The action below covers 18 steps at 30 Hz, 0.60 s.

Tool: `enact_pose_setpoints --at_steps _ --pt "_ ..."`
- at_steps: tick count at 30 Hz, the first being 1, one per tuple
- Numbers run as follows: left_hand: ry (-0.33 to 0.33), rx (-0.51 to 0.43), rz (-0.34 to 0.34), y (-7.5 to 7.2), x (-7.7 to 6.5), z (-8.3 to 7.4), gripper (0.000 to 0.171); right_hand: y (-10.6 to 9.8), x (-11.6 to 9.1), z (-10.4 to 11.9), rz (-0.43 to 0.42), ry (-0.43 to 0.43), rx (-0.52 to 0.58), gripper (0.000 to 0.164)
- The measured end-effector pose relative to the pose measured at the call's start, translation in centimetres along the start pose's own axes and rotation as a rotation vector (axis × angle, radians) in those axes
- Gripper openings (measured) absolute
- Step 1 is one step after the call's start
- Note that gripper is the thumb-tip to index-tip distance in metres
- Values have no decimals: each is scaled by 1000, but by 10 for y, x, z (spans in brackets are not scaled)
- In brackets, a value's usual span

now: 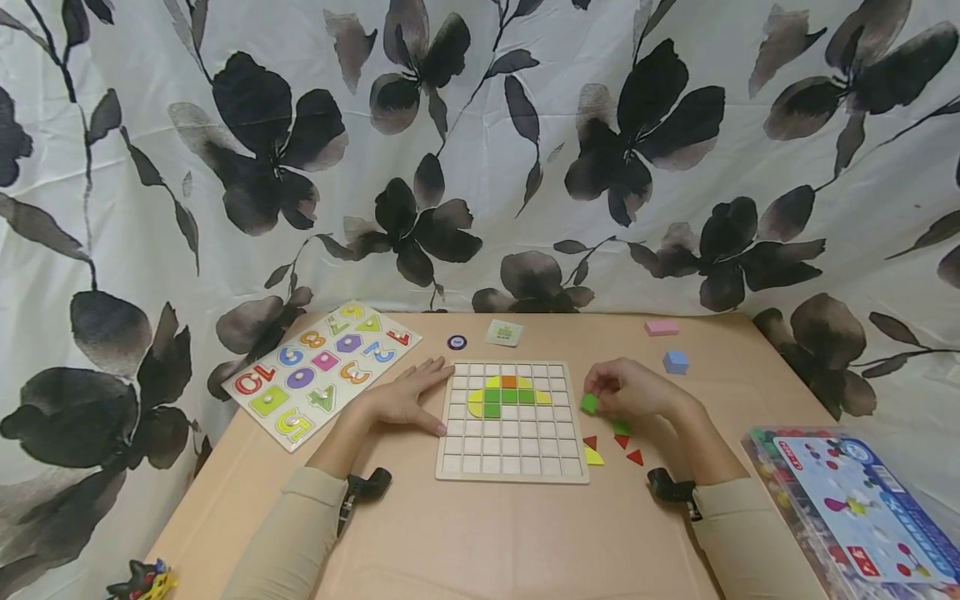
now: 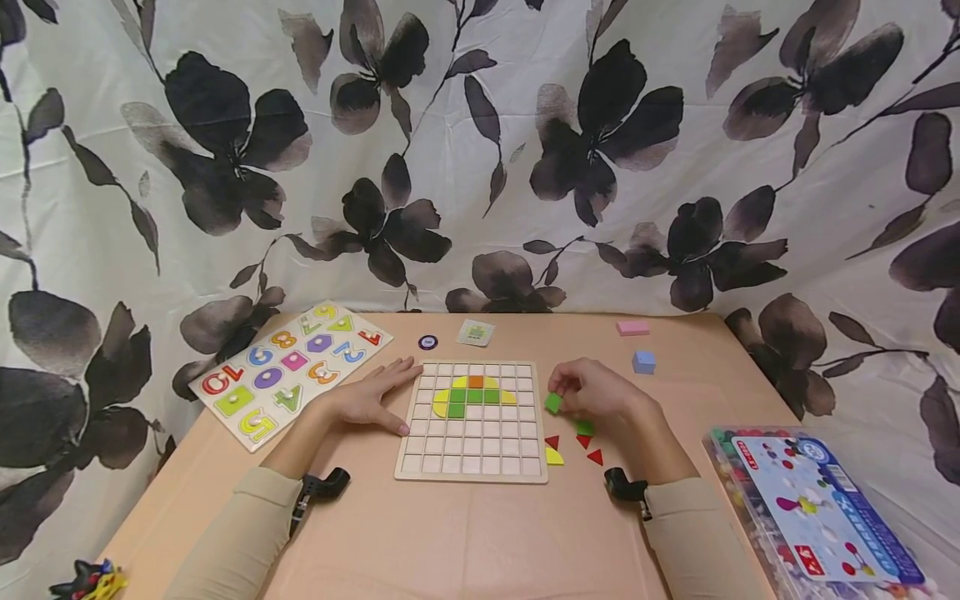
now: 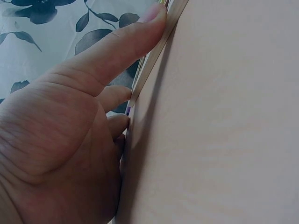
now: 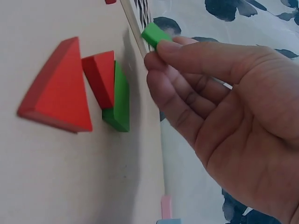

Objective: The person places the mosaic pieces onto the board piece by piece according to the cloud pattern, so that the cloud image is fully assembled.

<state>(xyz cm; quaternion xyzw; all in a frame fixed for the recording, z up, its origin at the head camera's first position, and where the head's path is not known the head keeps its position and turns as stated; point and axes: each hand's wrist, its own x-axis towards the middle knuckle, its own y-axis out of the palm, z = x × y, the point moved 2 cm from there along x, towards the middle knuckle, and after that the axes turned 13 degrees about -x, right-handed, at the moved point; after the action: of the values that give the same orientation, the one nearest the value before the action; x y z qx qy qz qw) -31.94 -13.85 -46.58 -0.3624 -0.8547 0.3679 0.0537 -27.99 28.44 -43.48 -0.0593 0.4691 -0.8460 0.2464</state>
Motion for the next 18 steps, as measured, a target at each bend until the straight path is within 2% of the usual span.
enact_pose_setpoints --at_steps 7,14,18 --pt "11 -3 4 -1 0 0 116 -1 2 9 -70 48 33 19" --pt "4 -12 6 -3 0 -1 117 -2 8 24 -201 0 71 23" --pt "6 -14 5 -2 1 1 117 1 13 35 -249 -12 84 23"
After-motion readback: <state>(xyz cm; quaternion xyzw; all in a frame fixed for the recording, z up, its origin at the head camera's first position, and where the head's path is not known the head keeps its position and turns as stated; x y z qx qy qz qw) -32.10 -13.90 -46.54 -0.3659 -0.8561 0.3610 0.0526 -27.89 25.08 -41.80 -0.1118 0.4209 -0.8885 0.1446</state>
